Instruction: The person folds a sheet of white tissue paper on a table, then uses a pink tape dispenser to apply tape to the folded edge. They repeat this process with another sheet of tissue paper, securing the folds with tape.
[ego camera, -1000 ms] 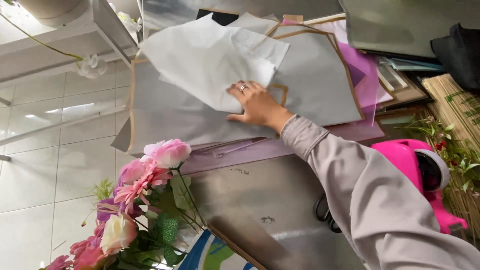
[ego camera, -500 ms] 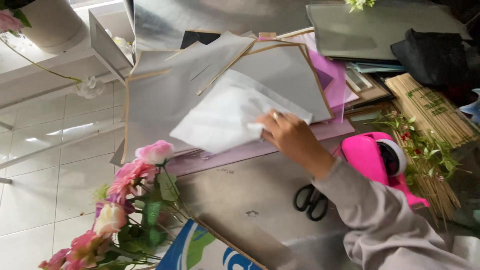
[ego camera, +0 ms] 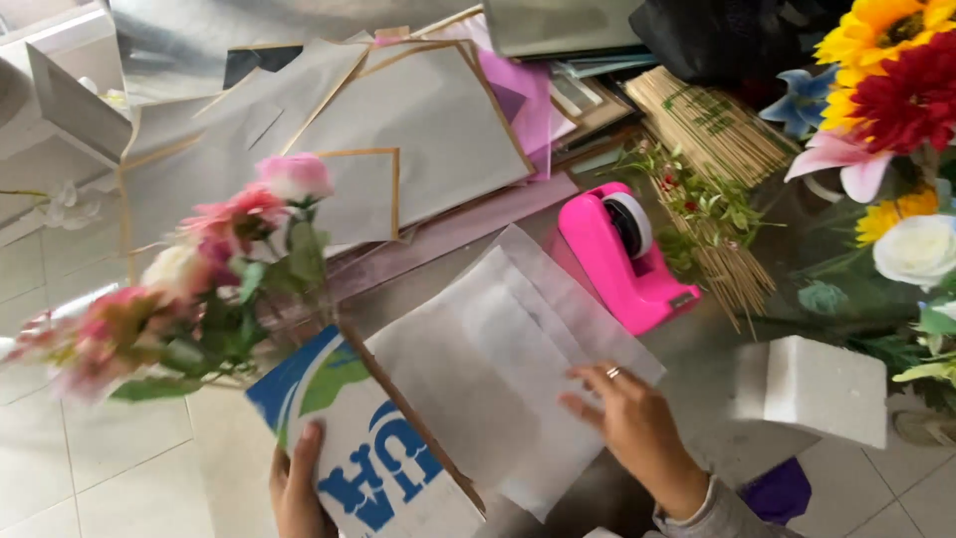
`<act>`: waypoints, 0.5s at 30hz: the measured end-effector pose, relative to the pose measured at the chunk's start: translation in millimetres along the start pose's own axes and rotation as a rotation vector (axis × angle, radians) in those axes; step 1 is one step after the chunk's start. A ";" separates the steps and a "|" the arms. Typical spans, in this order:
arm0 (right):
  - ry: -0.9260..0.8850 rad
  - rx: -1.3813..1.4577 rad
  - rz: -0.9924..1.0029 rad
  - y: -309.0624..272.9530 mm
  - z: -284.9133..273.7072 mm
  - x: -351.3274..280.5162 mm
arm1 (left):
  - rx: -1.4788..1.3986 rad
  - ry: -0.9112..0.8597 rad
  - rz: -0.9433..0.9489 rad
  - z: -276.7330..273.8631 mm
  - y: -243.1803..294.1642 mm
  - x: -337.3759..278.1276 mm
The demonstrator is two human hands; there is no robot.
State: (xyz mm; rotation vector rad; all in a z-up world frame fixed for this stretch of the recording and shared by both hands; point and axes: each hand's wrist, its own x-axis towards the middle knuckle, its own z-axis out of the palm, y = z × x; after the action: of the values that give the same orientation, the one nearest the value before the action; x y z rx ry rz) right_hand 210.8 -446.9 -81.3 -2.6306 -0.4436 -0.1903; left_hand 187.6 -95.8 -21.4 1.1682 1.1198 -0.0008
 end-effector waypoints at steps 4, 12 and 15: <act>0.175 -0.577 0.457 67.4 28.1 -25.5 | 0.098 -0.171 0.103 51.9 24.4 40.4; 0.294 -0.189 0.370 84.7 56.2 -37.4 | 0.303 -0.252 0.109 75.3 47.0 41.8; 0.260 0.231 0.566 88.4 35.6 -33.2 | 0.270 -0.214 0.135 62.4 3.7 67.2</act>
State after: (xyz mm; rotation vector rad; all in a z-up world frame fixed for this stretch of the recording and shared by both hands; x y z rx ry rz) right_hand 211.8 -513.8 -156.7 -2.3490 0.3468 -0.2695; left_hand 266.1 -104.0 -68.2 1.4464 0.8678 -0.1735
